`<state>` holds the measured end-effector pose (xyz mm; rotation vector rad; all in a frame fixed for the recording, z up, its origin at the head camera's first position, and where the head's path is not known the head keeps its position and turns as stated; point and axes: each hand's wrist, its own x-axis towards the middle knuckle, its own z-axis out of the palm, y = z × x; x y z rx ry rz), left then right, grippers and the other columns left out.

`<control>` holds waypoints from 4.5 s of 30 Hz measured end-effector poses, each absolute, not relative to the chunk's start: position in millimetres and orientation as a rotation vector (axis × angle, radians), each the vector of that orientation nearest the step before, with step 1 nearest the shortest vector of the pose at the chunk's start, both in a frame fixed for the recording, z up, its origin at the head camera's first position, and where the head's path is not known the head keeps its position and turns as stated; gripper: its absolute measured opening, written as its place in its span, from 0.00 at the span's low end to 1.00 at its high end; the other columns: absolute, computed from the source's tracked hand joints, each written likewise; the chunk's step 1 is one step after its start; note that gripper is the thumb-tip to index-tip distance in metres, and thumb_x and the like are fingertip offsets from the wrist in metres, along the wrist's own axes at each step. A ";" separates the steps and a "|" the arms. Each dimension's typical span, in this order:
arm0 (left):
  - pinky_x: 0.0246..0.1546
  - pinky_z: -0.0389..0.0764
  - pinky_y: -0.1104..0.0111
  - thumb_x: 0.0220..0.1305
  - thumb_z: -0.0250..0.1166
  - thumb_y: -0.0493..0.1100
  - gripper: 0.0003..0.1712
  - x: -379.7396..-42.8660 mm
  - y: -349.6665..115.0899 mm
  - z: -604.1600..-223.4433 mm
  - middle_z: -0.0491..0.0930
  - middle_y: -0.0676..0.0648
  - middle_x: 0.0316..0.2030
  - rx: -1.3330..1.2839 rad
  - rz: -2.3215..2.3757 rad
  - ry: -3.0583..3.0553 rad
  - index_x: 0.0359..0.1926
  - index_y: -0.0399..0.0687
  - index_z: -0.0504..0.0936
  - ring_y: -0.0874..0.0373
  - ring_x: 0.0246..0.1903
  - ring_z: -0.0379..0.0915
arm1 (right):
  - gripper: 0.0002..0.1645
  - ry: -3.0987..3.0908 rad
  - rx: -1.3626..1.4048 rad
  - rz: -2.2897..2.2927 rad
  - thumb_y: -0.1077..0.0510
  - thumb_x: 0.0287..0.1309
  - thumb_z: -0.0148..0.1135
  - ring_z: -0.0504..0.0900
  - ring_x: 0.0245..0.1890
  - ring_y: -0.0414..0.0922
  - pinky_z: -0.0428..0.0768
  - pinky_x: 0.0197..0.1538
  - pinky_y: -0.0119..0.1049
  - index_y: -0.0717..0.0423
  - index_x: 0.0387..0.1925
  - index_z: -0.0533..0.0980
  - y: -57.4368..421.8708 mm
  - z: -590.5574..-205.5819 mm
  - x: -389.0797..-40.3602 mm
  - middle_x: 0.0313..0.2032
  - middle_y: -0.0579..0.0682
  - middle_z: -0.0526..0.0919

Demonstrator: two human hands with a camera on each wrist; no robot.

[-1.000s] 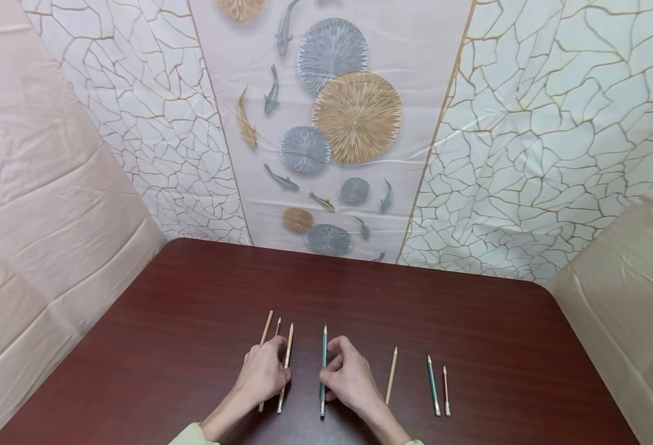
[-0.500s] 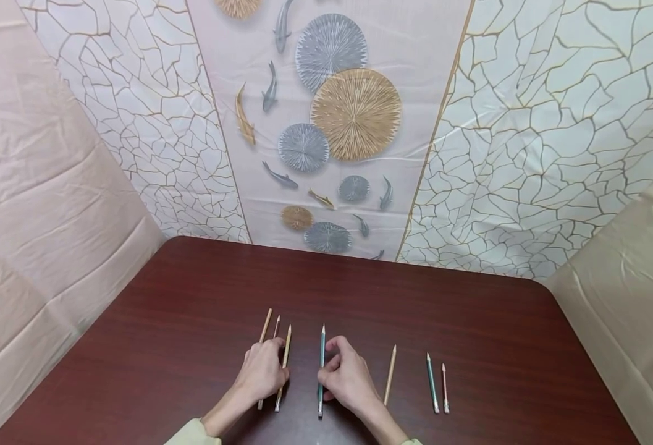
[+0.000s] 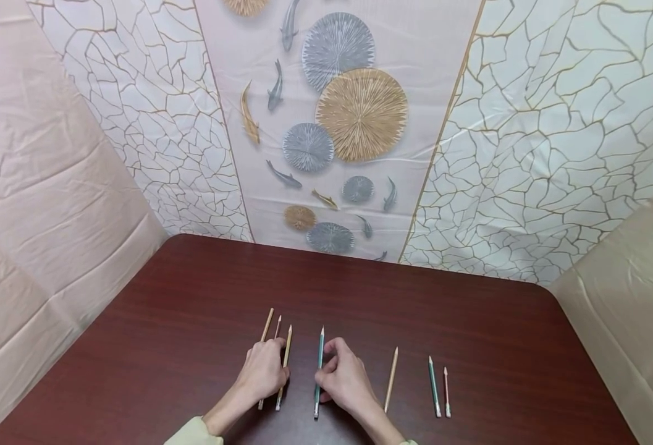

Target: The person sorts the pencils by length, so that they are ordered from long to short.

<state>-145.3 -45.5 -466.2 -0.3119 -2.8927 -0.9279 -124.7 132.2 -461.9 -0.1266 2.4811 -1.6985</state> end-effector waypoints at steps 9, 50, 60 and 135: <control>0.20 0.77 0.57 0.39 0.65 0.25 0.11 -146.0 -45.3 -465.9 0.70 0.49 0.16 -0.319 -0.897 -2.904 0.24 0.42 0.75 0.46 0.21 0.76 | 0.25 2.471 -0.140 -1.692 0.74 0.42 0.56 0.82 0.14 0.48 0.82 0.20 0.42 0.65 0.47 0.68 120.4 -463.1 -128.3 0.23 0.50 0.77; 0.21 0.75 0.61 0.40 0.65 0.27 0.12 -147.6 -49.7 -464.9 0.67 0.52 0.14 -0.329 -0.960 -2.912 0.19 0.46 0.73 0.51 0.19 0.73 | 0.16 2.552 -0.236 -1.519 0.72 0.41 0.60 0.81 0.11 0.46 0.79 0.16 0.38 0.70 0.37 0.71 90.6 -464.8 -141.3 0.19 0.49 0.79; 0.22 0.76 0.60 0.39 0.66 0.27 0.11 -147.8 -49.7 -467.0 0.68 0.52 0.14 -0.327 -0.956 -2.916 0.20 0.45 0.75 0.49 0.21 0.75 | 0.15 2.564 -0.206 -1.531 0.73 0.40 0.60 0.80 0.10 0.45 0.78 0.15 0.38 0.71 0.36 0.71 91.2 -468.6 -141.8 0.18 0.50 0.79; 0.18 0.74 0.63 0.48 0.70 0.33 0.09 -139.5 -46.4 -466.8 0.71 0.52 0.16 -0.352 -1.033 -2.831 0.26 0.43 0.76 0.52 0.18 0.74 | 0.15 2.551 -0.243 -1.550 0.67 0.50 0.65 0.81 0.12 0.45 0.79 0.19 0.37 0.70 0.38 0.72 98.9 -471.6 -133.5 0.20 0.47 0.80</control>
